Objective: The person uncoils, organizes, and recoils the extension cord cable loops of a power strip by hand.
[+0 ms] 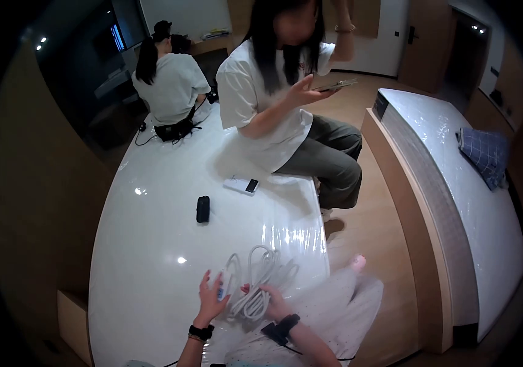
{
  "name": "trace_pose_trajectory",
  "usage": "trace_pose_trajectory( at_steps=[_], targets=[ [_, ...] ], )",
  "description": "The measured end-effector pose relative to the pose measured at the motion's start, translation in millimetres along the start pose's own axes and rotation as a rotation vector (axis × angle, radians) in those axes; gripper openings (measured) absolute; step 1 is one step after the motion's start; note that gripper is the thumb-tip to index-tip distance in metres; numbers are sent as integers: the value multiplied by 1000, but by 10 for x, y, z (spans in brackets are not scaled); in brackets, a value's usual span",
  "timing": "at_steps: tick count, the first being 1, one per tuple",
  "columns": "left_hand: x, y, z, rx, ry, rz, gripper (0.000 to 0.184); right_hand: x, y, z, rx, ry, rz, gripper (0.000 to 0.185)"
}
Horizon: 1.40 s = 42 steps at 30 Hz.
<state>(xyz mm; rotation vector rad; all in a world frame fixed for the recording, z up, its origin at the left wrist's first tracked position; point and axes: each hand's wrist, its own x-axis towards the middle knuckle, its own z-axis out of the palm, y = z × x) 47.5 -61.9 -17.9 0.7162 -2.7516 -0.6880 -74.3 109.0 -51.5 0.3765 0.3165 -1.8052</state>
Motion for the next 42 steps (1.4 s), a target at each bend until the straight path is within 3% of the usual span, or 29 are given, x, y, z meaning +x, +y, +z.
trace_pose_trajectory(
  at_steps=[2, 5, 8, 11, 14, 18, 19, 21, 23, 25, 28, 29, 33, 36, 39, 42],
  targets=[
    [-180, -173, 152, 34, 87, -270, 78, -58, 8, 74, -83, -11, -19, 45],
    [-321, -250, 346, -7, -46, -341, 88, -64, -8, 42, -137, 7, -15, 43],
    [-234, -272, 402, 111, 35, -357, 75, -22, 7, -115, -166, 39, 3, 43],
    [-38, -242, 128, -142, 10, -530, 54, -17, -11, -241, -230, 80, -27, 43],
    [103, -317, -78, -777, -129, -671, 41, -79, -8, -129, -161, 111, -68, 43],
    [63, -100, -141, -1121, -434, -421, 44, -86, -2, 58, -118, 42, -127, 37],
    [83, -13, -114, -1066, -504, -413, 46, -174, 7, 238, -60, 63, -117, 28],
    [74, 177, -3, -962, -651, -397, 50, -59, -22, -190, -150, 102, -100, 22],
    [68, 276, 129, -891, -560, -336, 51, -59, -38, -305, -258, 161, -119, 14],
    [76, 296, 205, -874, -499, -298, 52, -58, -57, -344, -262, 169, -102, 21],
    [174, 357, 110, -918, -447, -462, 49, -99, -36, -140, -308, 133, -120, 32],
    [168, 326, 135, -1095, -391, -494, 42, -154, -19, 41, -351, 88, -141, 34],
    [150, 351, 264, -1109, -222, -511, 40, -97, -41, 35, -476, 43, -215, 46],
    [154, 330, 443, -1046, -192, -536, 53, -73, -26, -58, -509, 90, -252, 40],
    [179, 348, 450, -773, -411, -482, 83, -35, -17, -190, -501, 94, -275, 35],
    [205, 442, 357, -622, -448, -374, 99, -34, -11, -182, -459, 155, -297, 37]
  ],
)
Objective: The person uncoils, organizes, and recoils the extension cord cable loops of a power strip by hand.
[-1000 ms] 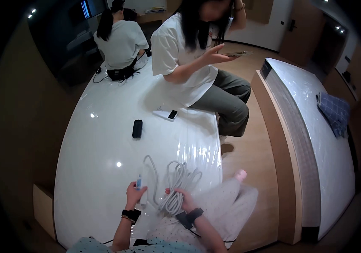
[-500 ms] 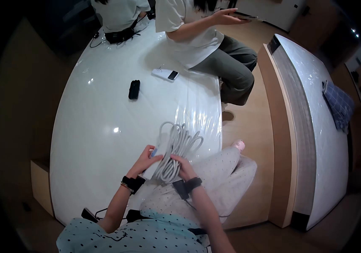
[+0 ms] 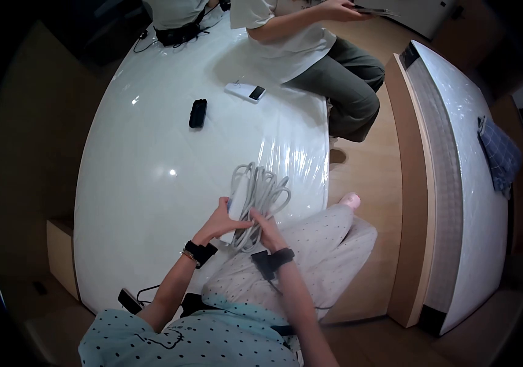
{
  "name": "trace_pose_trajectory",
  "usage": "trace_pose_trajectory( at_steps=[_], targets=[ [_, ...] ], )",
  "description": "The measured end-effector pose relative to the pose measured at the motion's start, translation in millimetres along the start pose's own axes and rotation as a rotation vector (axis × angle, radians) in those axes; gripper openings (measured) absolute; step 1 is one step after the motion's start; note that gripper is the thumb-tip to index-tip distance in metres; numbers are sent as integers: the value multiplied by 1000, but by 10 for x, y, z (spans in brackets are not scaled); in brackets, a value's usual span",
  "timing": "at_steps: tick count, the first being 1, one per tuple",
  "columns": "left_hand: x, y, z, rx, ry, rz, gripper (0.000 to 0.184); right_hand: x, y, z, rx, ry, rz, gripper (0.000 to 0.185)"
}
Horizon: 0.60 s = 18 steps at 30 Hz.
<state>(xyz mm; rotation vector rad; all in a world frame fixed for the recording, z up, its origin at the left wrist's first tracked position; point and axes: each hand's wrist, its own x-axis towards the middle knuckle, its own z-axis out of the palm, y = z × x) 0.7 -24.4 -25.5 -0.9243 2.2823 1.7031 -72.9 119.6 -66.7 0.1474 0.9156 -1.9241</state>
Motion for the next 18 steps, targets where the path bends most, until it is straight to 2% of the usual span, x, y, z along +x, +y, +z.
trace_pose_trajectory(
  at_steps=[3, 5, 8, 13, 16, 18],
  targets=[
    [3, 46, 72, 59, 96, -69, 97, 63, 13, -24, -21, 70, 6, 42],
    [9, 91, 65, 40, 134, -39, 91, 48, -22, -3, -50, 108, 32, 44],
    [21, -97, -2, -82, 169, -19, 82, -3, -69, 171, -61, 49, 30, 45],
    [-228, -236, -480, -388, 247, -71, 64, 155, 46, 317, -309, -207, 180, 48],
    [-405, -311, -774, -390, 373, -104, 59, 145, -54, 552, -683, -180, 236, 44],
    [-460, -435, -921, -365, 507, -143, 58, 208, 95, 353, -710, -125, 175, 41]
  ],
)
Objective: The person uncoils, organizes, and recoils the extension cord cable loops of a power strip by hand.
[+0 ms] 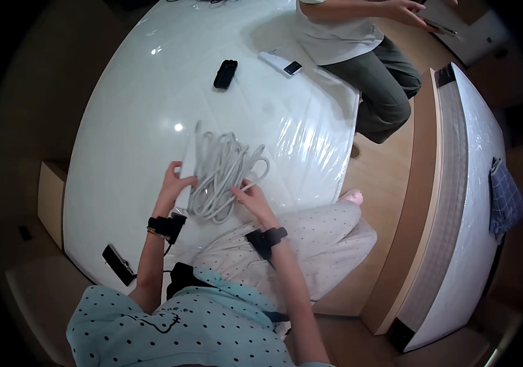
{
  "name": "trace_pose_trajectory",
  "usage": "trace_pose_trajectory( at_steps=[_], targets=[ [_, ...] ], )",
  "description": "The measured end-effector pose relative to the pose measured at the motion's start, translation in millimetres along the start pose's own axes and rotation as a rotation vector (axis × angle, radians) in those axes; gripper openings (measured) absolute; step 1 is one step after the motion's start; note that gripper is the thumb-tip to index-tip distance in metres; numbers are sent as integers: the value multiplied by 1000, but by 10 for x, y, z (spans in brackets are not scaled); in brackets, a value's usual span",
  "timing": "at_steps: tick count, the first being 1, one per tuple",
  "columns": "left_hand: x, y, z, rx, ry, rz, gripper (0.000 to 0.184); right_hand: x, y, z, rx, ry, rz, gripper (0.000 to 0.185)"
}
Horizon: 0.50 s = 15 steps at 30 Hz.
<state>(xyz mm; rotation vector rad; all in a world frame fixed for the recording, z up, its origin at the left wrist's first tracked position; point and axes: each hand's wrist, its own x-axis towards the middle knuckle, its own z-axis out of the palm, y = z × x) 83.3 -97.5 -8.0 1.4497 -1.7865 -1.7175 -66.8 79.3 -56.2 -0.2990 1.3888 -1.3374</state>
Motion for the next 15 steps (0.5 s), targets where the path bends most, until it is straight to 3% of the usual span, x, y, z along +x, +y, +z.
trace_pose_trajectory(
  at_steps=[4, 5, 8, 11, 15],
  targets=[
    [109, -49, -190, 368, 222, 14, 63, 55, 149, -141, -107, 198, -58, 33],
    [93, -18, -202, 398, 225, -71, 62, 22, 157, -181, -64, 210, -14, 31],
    [304, -476, -302, 860, 441, 343, 59, -115, 3, -217, 61, 225, 44, 26],
    [251, -288, -231, 724, 523, 567, 44, -174, 86, -285, 152, 212, -7, 22],
    [-184, 234, 154, 367, 150, 586, 26, -210, 98, -302, 193, 270, -65, 21]
  ],
)
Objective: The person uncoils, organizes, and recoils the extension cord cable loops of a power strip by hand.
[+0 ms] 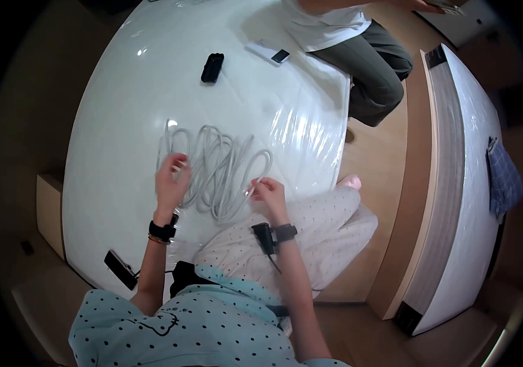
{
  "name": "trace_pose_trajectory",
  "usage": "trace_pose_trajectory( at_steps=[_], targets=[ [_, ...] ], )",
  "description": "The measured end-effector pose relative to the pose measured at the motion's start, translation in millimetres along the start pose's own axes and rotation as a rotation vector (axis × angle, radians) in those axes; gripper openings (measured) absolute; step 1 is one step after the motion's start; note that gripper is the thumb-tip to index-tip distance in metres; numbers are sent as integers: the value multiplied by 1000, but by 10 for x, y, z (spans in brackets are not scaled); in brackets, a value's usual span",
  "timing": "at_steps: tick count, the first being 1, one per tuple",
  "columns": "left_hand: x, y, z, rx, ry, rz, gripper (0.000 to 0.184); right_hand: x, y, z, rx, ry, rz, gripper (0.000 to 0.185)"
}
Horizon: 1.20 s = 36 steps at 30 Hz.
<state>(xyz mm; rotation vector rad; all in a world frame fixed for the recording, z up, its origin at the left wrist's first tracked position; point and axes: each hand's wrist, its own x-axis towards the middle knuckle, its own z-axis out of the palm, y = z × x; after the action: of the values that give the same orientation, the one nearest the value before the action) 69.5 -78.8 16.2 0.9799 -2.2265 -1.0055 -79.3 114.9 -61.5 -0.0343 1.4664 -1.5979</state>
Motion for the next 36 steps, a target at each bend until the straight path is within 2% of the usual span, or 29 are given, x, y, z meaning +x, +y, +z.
trace_pose_trajectory(
  at_steps=[1, 3, 4, 7, 10, 12, 13, 15, 18, 21, 23, 26, 29, 32, 35, 36],
  targets=[
    [-65, 133, 82, -83, -127, -33, 22, 4, -8, -7, 7, 21, -27, 21],
    [-199, 300, 252, -28, -367, -69, 25, 9, -9, -60, 96, 32, -144, 21],
    [-250, 341, 335, 51, -389, -84, 26, -6, -13, -81, 138, 36, -202, 21],
    [-345, 288, 558, 233, -429, -109, 32, -80, -51, -34, -27, 174, -176, 19],
    [-475, 116, 722, 343, -375, -105, 34, 147, 306, -108, -93, 472, -449, 19],
    [-522, 26, 742, 464, -277, -72, 32, 121, 233, -146, -48, 477, -452, 21],
    [-502, 11, 706, 420, -373, -105, 32, 84, 159, -136, -23, 481, -454, 22],
    [-424, 31, 634, 328, -564, -167, 33, 34, 109, -134, -19, 230, -326, 23],
    [-355, 180, 626, 259, -614, -203, 22, -13, 44, -50, -77, -54, -182, 23],
    [-449, 68, 799, -581, -541, -410, 16, -9, 99, 52, -152, -182, -160, 25],
    [-492, 123, 814, -472, -562, -340, 14, 11, 35, 67, -203, -204, -86, 29],
    [-490, 150, 779, -341, -568, -253, 15, 137, 130, 73, -86, -303, -27, 35],
    [-423, 203, 615, -237, -572, -229, 17, 88, -48, 181, -185, -264, 19, 33],
    [-391, 98, 506, -153, -534, -279, 18, 156, 2, 232, -303, -226, -9, 30],
    [-378, -275, 471, -155, -418, -312, 20, 81, -36, 265, -240, -59, -112, 26],
    [-360, -327, 434, -171, -371, -318, 21, 64, -31, 241, -112, -26, -166, 25]
  ],
)
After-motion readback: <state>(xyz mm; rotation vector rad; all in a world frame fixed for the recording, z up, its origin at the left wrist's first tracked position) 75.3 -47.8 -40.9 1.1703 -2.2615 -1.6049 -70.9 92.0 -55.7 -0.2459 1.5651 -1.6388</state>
